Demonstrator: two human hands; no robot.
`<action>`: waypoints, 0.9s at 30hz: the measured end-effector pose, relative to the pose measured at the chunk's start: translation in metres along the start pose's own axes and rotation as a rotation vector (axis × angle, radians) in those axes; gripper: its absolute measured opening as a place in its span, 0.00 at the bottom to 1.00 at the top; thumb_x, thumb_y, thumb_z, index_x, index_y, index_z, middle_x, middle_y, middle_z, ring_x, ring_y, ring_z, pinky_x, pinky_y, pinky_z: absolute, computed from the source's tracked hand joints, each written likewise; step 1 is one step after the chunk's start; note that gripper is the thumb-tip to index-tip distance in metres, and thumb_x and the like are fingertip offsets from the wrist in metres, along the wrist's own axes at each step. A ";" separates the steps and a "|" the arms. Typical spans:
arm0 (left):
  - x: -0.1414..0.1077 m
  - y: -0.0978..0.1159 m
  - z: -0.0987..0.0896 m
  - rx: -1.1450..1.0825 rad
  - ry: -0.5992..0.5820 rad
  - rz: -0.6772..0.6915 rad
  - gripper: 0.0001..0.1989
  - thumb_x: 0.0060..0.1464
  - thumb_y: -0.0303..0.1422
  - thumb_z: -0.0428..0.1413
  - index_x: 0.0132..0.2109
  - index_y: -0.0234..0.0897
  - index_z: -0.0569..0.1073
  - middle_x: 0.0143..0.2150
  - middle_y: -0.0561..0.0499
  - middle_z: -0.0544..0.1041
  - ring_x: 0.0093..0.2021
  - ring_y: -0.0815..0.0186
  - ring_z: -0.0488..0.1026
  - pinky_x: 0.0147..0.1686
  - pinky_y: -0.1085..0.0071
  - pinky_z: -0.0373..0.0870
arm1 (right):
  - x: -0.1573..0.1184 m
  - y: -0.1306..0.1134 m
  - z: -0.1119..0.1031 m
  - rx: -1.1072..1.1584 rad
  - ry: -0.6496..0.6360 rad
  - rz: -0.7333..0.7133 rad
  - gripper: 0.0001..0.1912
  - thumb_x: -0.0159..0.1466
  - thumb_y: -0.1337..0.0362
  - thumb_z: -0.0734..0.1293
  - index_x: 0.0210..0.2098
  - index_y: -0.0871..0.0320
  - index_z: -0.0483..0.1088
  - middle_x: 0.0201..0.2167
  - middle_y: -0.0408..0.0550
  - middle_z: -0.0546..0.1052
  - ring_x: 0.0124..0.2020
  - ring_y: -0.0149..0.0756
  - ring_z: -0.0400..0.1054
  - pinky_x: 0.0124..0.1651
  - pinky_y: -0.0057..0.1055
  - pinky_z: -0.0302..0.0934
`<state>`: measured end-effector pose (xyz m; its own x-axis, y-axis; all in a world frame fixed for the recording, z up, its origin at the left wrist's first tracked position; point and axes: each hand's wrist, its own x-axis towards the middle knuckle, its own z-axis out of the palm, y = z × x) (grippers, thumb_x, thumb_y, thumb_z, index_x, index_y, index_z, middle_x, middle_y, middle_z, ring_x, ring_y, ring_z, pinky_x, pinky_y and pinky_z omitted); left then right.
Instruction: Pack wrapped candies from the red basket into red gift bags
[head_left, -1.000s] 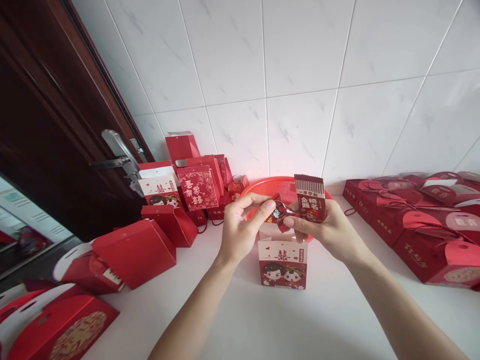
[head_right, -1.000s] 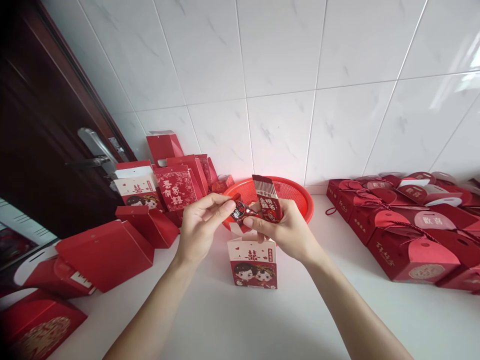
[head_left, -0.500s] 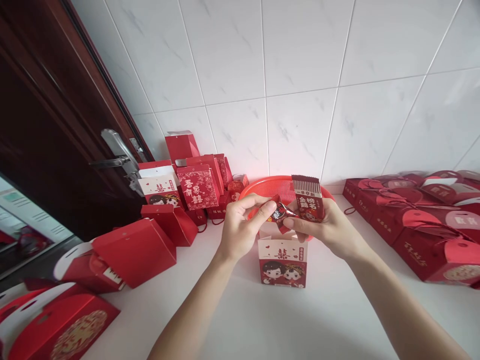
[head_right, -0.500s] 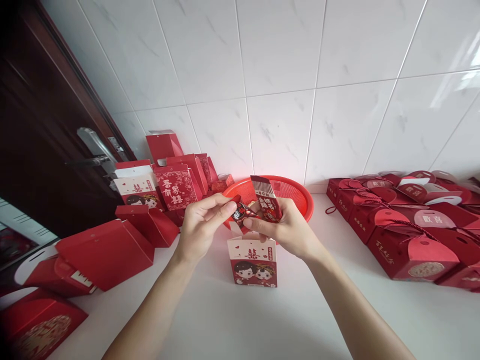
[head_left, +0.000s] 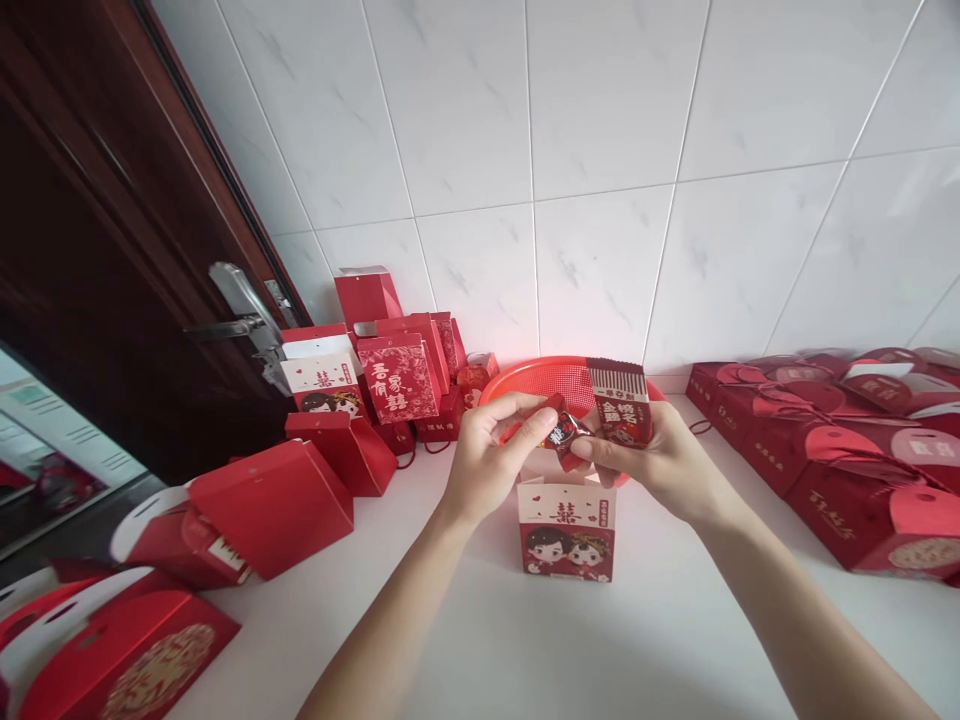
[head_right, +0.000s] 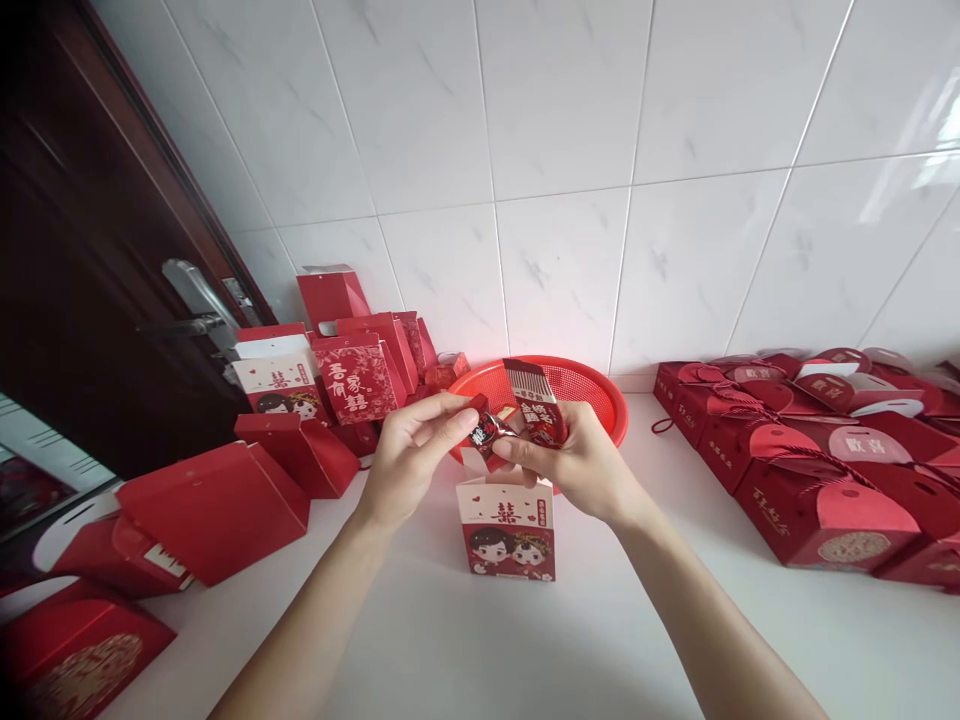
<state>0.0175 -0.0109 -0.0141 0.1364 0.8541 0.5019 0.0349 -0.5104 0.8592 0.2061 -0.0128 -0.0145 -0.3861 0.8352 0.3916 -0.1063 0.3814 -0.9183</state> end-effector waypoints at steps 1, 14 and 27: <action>0.000 0.000 0.000 -0.008 -0.004 -0.005 0.08 0.58 0.38 0.63 0.37 0.39 0.81 0.35 0.50 0.82 0.38 0.62 0.78 0.42 0.66 0.75 | 0.000 0.000 0.000 0.004 0.001 -0.002 0.15 0.58 0.54 0.78 0.30 0.59 0.75 0.25 0.45 0.76 0.23 0.30 0.69 0.23 0.26 0.66; -0.001 -0.002 -0.003 0.082 -0.034 0.058 0.08 0.60 0.37 0.61 0.34 0.38 0.80 0.34 0.51 0.81 0.38 0.63 0.77 0.42 0.67 0.73 | -0.002 0.000 -0.009 -0.049 -0.046 0.049 0.15 0.60 0.54 0.77 0.37 0.58 0.75 0.32 0.47 0.79 0.27 0.32 0.72 0.27 0.26 0.68; -0.002 -0.008 0.001 0.150 -0.110 0.008 0.11 0.62 0.41 0.60 0.42 0.37 0.81 0.42 0.48 0.82 0.45 0.60 0.78 0.43 0.68 0.73 | -0.002 -0.003 -0.007 -0.135 0.032 0.047 0.16 0.63 0.50 0.73 0.34 0.58 0.75 0.29 0.47 0.77 0.26 0.32 0.71 0.25 0.27 0.68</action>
<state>0.0177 -0.0084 -0.0223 0.2442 0.8380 0.4880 0.1794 -0.5336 0.8265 0.2133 -0.0129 -0.0119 -0.3579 0.8647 0.3524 0.0366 0.3900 -0.9201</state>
